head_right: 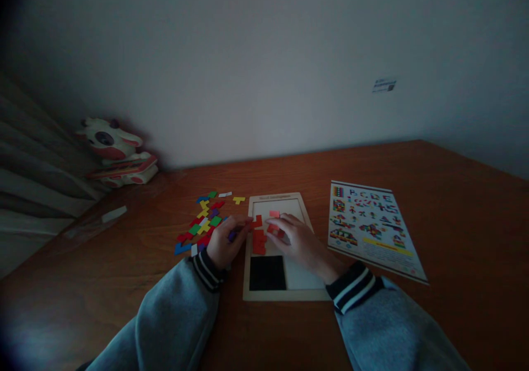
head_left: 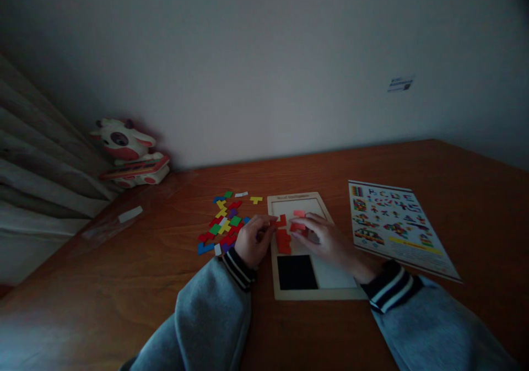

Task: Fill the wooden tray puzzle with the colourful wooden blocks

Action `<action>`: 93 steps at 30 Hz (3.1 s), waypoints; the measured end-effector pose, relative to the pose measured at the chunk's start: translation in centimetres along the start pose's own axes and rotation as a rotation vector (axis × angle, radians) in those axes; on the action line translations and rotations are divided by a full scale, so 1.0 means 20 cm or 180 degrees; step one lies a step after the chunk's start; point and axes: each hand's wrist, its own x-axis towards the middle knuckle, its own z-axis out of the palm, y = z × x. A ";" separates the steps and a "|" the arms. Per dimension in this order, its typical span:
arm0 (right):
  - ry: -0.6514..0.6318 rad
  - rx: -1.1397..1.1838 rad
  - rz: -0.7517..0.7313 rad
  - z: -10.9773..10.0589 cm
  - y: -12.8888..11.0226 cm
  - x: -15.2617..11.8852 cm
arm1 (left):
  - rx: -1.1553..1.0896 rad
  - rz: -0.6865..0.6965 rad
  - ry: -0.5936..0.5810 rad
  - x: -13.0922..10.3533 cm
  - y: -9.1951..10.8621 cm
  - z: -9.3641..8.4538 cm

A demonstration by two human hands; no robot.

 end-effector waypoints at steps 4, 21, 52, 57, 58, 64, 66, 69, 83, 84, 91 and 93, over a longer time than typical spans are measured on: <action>-0.0085 0.0052 0.0148 0.05 -0.05 0.02 | 0.0153 0.0113 -0.0107 0.00 0.01 0.00; -0.0031 0.0995 0.0533 0.12 -0.08 0.04 | 0.0679 0.0427 -0.0456 0.00 0.02 0.00; 0.0206 0.1377 0.0908 0.07 -0.06 0.03 | 0.0787 0.0442 -0.0596 -0.02 0.00 0.01; 0.0438 0.1375 0.1107 0.04 -0.04 0.04 | 0.0817 0.0387 -0.0554 -0.01 0.02 0.01; 0.0433 0.1329 0.1121 0.03 -0.04 0.04 | 0.0823 0.0388 -0.0556 -0.01 0.02 0.01; 0.0388 0.1046 0.1097 0.02 -0.05 0.04 | 0.0813 0.0410 -0.0596 -0.01 0.02 0.00; 0.0397 0.1003 0.1074 0.03 -0.05 0.04 | 0.0821 0.0416 -0.0588 -0.01 0.01 0.01; 0.0377 0.0842 0.0965 0.05 -0.04 0.03 | 0.0829 0.0413 -0.0575 -0.01 0.00 0.01; -0.0152 -0.0256 0.0513 0.02 -0.05 0.02 | 0.0849 0.0404 -0.0582 -0.01 0.01 0.01; -0.0174 -0.0361 0.0514 0.02 -0.06 0.02 | 0.0846 0.0396 -0.0577 -0.01 0.00 0.01; -0.0217 -0.0732 0.0389 0.02 -0.08 0.02 | 0.0791 0.0470 -0.0571 0.00 0.00 0.01; -0.0281 -0.0733 0.0331 0.01 -0.07 0.01 | 0.0815 0.0480 -0.0552 0.00 0.00 0.01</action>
